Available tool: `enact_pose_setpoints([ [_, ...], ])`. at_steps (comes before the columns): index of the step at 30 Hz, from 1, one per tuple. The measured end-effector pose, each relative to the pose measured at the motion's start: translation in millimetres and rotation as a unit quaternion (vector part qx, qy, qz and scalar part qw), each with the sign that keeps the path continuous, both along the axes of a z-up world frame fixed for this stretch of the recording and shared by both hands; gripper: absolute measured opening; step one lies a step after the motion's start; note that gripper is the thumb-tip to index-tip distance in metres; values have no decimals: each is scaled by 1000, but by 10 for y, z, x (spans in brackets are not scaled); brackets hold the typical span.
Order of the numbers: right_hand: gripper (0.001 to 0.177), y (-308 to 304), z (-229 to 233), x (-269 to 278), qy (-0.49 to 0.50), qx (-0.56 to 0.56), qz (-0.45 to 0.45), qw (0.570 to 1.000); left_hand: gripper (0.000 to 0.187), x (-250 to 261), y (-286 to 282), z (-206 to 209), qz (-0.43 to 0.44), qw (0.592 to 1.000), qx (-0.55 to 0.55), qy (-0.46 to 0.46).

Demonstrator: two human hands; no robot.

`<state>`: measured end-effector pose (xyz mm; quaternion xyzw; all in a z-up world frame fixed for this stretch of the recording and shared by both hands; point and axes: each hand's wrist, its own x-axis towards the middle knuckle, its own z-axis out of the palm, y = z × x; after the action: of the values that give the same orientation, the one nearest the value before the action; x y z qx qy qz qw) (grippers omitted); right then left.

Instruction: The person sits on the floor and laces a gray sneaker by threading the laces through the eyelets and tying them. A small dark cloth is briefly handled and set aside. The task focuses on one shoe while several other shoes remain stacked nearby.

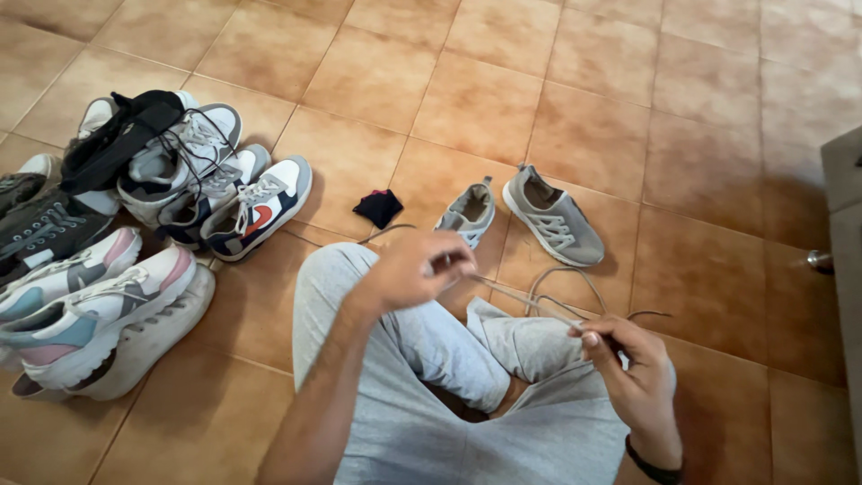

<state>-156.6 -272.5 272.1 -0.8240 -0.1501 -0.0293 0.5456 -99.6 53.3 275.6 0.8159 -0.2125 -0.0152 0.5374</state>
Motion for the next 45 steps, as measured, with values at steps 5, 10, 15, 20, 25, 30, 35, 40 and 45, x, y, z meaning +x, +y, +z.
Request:
enact_pose_setpoints([
  [5,10,254,101,58,-42,-26,12,999,28,-207,-356,-53,-150,980,-19,-127],
  [10,17,210,193,7,-80,-36,43,995,25,-461,-711,-19,-133,990,-29,-37],
  [15,22,56,234,-8,-115,28,116,986,22,-447,-690,69,-137,984,-104,-36],
  [20,28,119,205,45,-153,84,136,975,20,-380,-644,95,-142,980,-142,-8],
  [25,21,216,19,233,-100,-96,102,985,16,-279,-623,-99,-124,980,-148,-44],
  [30,26,311,-1092,789,44,64,14,997,10,175,-345,-748,-87,992,-33,88],
  [35,24,1142,-2225,1345,35,-80,-81,993,10,888,283,-1589,140,898,-381,172],
  [40,38,1671,-2652,1340,-32,-199,-89,975,16,924,594,-1839,278,787,-545,83],
  [45,37,1702,-2618,1355,-51,-218,-7,975,8,940,640,-1757,406,701,-586,10],
])
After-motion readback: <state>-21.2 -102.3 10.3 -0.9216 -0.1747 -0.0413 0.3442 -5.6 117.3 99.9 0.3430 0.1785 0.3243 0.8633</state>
